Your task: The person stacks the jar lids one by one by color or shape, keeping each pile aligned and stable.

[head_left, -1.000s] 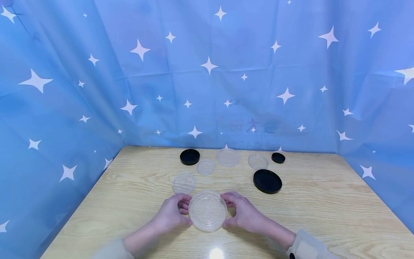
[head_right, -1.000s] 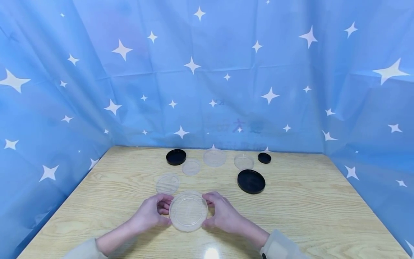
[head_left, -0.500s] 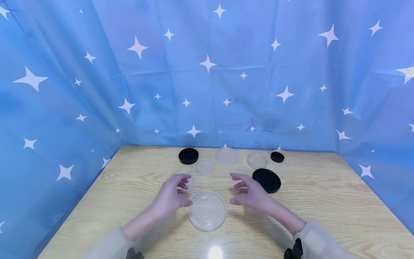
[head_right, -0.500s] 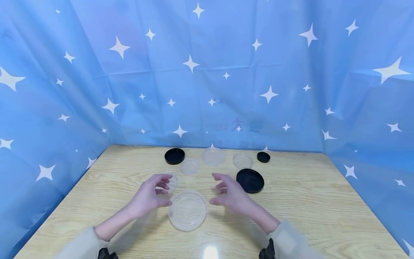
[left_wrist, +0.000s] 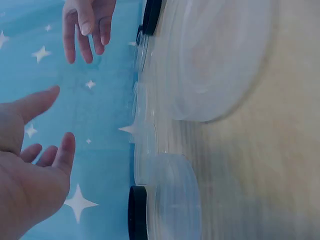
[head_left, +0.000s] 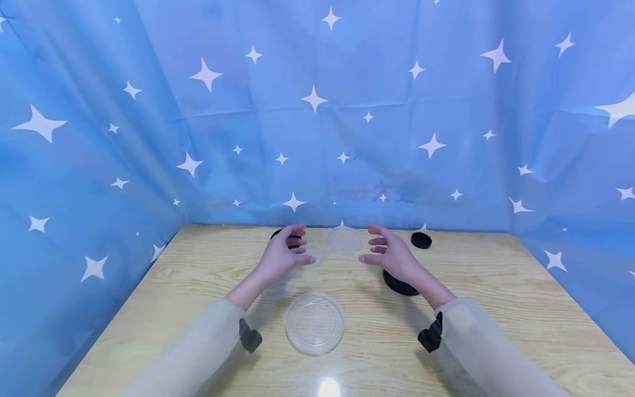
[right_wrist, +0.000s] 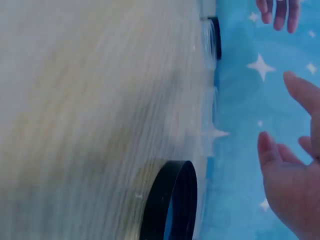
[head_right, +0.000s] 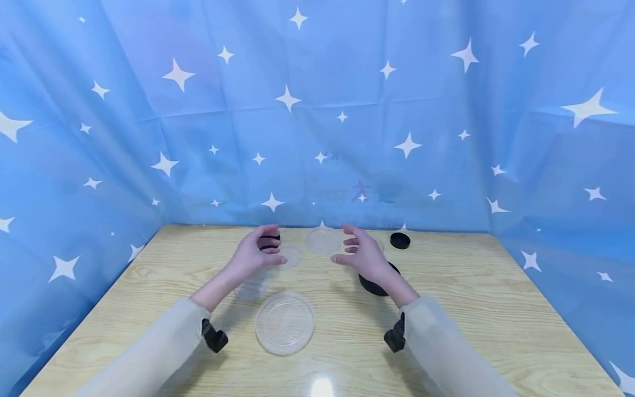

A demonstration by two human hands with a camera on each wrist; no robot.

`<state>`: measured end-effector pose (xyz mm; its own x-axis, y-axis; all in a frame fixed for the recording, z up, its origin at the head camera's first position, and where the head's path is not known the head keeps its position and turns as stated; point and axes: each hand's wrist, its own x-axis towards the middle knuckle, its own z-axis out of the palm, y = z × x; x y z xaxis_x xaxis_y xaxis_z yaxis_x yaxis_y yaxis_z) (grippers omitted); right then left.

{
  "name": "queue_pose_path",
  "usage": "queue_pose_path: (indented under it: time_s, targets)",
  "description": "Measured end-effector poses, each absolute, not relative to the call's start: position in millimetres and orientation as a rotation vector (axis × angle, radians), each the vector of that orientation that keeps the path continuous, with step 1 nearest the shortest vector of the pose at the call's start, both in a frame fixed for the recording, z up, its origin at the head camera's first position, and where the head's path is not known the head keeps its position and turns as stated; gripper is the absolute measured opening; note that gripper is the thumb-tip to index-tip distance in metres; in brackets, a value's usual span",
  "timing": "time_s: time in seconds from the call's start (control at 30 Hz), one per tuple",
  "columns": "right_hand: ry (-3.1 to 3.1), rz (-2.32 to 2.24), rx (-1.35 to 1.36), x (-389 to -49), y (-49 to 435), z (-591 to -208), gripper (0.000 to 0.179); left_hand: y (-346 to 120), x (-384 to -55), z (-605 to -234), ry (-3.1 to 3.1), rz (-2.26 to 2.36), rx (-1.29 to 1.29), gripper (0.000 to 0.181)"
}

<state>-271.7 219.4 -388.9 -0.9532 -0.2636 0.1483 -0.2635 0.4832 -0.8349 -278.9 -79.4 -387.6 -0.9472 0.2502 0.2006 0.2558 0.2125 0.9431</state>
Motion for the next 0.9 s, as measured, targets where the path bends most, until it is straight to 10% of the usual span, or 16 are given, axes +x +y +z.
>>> queue_pose_path:
  time_s: [0.9]
  targets:
    - [2.667,-1.548,-0.119,-321,207,-424,0.091,-32,-358,-418,-2.659,-1.936,-0.49,0.093]
